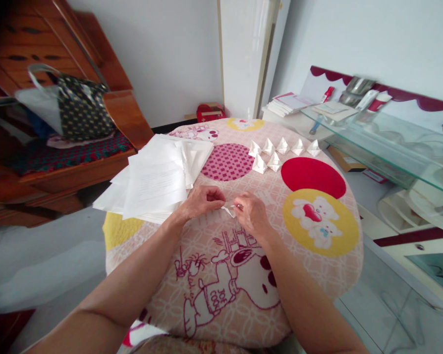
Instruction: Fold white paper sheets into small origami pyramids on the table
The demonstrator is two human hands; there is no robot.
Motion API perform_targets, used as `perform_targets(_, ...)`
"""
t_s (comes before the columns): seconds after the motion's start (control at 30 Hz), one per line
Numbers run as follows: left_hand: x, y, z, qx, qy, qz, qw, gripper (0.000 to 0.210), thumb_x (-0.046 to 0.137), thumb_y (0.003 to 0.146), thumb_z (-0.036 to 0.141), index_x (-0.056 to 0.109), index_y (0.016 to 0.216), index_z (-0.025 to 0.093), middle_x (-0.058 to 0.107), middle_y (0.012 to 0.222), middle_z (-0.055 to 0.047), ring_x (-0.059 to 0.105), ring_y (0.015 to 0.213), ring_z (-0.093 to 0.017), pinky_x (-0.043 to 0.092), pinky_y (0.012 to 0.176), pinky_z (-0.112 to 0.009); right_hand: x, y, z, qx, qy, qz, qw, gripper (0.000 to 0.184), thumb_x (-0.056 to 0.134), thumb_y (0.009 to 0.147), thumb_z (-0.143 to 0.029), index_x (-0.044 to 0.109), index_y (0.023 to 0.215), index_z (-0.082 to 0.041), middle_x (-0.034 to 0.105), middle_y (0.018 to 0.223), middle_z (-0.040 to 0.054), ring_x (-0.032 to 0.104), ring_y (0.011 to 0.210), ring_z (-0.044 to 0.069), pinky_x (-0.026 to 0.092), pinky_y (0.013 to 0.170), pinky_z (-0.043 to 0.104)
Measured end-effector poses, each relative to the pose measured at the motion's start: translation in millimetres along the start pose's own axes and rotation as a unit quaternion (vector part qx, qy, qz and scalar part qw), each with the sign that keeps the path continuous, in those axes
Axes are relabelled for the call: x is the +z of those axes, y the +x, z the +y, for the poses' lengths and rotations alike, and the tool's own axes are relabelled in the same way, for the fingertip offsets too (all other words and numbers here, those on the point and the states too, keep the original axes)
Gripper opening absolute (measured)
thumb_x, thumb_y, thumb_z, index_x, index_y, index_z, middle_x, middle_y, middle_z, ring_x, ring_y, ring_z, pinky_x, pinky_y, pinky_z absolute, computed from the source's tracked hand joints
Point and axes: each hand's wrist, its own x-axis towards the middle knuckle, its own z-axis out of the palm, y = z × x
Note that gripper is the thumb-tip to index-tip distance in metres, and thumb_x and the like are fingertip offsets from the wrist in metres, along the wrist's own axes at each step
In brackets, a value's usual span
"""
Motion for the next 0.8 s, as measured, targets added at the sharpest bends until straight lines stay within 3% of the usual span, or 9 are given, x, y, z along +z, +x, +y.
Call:
perform_targets(0.3,-11.9,-2,-4,-0.011,-0.013,-0.05,0.999,0.017,0.073,0.072,0.025,0.072,0.084,0.013,0.073,0.078,-0.003,0.065,0.07,-0.012,0.052,0.064,-0.022,5,-1,3,-0.005,-0.004,0.013,1.0,0.019,0.061,0.077,-0.001,0.063,0.072,-0.02,0.066,0.087,0.004,0.06,0.075,0.017,0.044,0.072,0.028)
perform_targets(0.5,-6.2,-3,-1,0.003,-0.01,-0.026,1.0,0.015,0.071,0.073,0.022,0.07,0.086,0.013,0.072,0.078,-0.003,0.063,0.067,-0.011,0.049,0.06,-0.02,7,-1,0,-0.007,-0.018,0.021,1.0,0.014,0.067,0.079,-0.008,0.065,0.074,-0.021,0.067,0.087,0.004,0.062,0.078,0.018,0.044,0.073,0.029)
perform_targets(0.8,4.4,0,-7,-0.001,-0.034,-0.005,0.999,0.018,0.065,0.069,0.014,0.067,0.087,0.014,0.073,0.081,-0.003,0.067,0.073,-0.013,0.054,0.068,-0.023,13,-1,-12,-0.001,-0.021,0.016,1.0,0.016,0.073,0.083,-0.011,0.067,0.072,-0.021,0.071,0.094,0.0055,0.066,0.092,0.021,0.047,0.08,0.032)
